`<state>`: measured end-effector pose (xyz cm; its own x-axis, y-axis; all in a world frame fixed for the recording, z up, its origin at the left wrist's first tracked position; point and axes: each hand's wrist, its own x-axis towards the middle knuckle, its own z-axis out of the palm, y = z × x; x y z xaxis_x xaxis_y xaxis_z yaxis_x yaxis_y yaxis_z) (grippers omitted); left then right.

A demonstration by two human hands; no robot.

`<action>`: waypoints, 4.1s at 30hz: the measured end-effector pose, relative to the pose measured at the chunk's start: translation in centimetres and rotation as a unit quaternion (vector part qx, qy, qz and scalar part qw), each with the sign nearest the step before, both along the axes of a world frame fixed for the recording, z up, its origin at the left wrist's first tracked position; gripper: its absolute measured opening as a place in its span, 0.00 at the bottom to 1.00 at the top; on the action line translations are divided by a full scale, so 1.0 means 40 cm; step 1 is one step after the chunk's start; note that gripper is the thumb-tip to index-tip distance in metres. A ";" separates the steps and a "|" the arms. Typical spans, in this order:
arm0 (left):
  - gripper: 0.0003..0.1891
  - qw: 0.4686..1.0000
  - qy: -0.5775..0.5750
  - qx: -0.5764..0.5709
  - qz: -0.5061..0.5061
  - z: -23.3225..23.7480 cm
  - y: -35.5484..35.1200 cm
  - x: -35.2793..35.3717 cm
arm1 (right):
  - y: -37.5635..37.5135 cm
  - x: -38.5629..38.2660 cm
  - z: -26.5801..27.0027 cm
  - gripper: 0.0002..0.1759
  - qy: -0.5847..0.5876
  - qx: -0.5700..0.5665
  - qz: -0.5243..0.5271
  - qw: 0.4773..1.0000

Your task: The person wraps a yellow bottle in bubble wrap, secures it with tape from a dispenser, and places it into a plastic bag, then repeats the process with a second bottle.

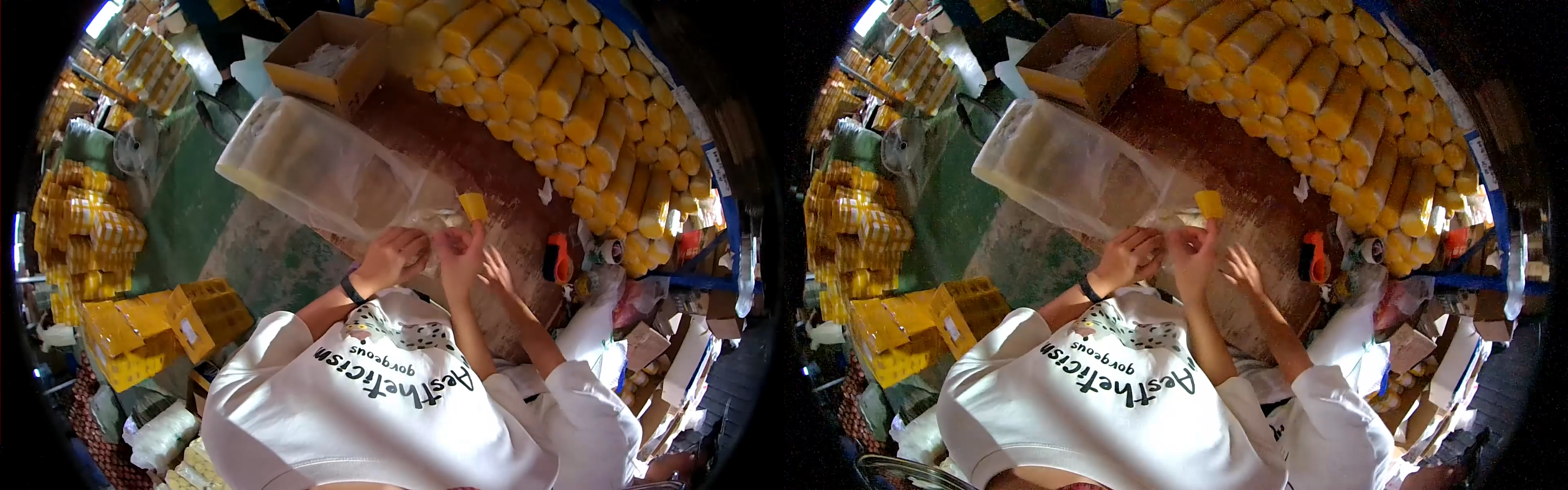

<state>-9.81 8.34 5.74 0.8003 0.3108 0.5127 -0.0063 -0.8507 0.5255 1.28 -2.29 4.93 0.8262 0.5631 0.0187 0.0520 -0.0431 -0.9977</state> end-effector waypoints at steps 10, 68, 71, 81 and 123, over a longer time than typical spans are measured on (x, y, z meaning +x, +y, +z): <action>0.17 0.997 -0.009 0.068 -0.019 -0.054 0.032 -0.021 | 0.053 0.045 -0.012 0.37 -0.147 -0.078 0.087 0.982; 0.07 0.965 -0.042 -0.221 -0.137 -0.119 0.177 0.014 | 0.108 0.102 0.089 0.44 -0.026 -0.161 0.290 0.943; 0.08 0.945 -0.056 -0.293 -0.135 -0.093 0.152 0.007 | 0.119 0.081 0.047 0.48 -0.178 -0.225 0.247 0.925; 0.17 0.904 -0.107 -0.415 -0.010 -0.139 0.104 0.036 | 0.119 0.075 0.073 0.50 -0.109 -0.180 0.238 0.948; 0.36 0.887 -0.094 -0.451 -0.022 -0.157 0.090 0.044 | 0.062 0.028 0.049 0.12 0.243 -0.027 0.165 0.956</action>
